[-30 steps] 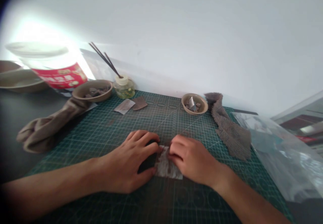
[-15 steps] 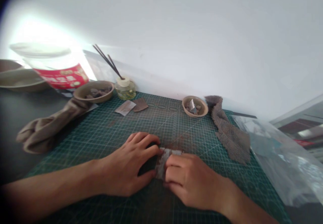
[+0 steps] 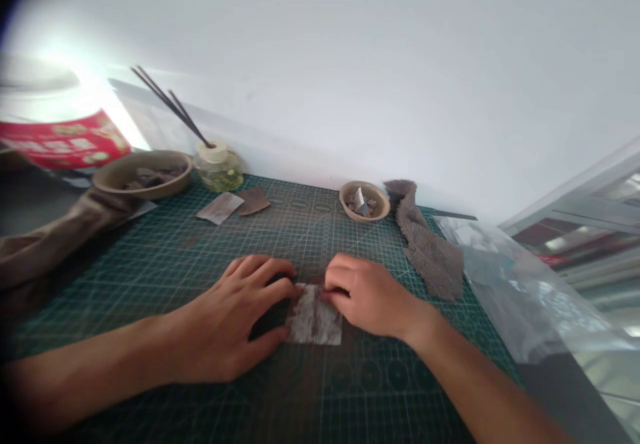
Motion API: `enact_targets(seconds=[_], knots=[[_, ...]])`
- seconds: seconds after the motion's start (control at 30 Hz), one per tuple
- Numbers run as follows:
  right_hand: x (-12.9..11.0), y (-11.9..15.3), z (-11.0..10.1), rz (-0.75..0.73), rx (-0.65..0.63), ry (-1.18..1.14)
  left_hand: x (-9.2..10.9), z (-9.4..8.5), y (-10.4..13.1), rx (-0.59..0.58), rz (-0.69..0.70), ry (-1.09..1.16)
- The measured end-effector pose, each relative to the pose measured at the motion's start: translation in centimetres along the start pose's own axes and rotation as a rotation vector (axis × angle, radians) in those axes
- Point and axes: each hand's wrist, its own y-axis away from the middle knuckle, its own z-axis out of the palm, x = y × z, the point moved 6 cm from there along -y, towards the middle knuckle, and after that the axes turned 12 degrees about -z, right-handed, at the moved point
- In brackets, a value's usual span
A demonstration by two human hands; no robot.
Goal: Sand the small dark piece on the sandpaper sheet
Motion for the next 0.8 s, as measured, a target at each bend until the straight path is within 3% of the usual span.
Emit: enact_targets(seconds=[0.1, 0.17, 0.3, 0.43, 0.5, 0.6, 0.7, 0.8], knots=[[-0.8, 0.3, 0.8, -0.089, -0.140, -0.072, 0.0, 0.1, 0.0, 0.007, 0.007, 0.005], [-1.3, 0.3, 0.9, -0.134, -0.110, -0.077, 0.0, 0.2, 0.0, 0.002, 0.011, 0.006], [-0.1, 0.1, 0.3, -0.020, 0.021, -0.037, 0.0, 0.1, 0.0, -0.001, 0.000, 0.002], [-0.6, 0.0, 1.0, -0.098, -0.113, -0.133, 0.1, 0.0, 0.1, -0.003, 0.001, 0.004], [-0.7, -0.1, 0.9, -0.115, -0.078, -0.109, 0.1, 0.0, 0.1, -0.005, 0.003, 0.002], [0.1, -0.1, 0.0, -0.004, 0.016, -0.035, 0.1, 0.1, 0.1, -0.008, 0.000, 0.000], [0.0, 0.1, 0.3, -0.014, -0.108, -0.102, 0.1, 0.1, 0.1, -0.009, 0.001, -0.003], [-0.8, 0.1, 0.5, -0.092, -0.107, -0.093, 0.2, 0.0, 0.2, -0.008, 0.007, -0.011]])
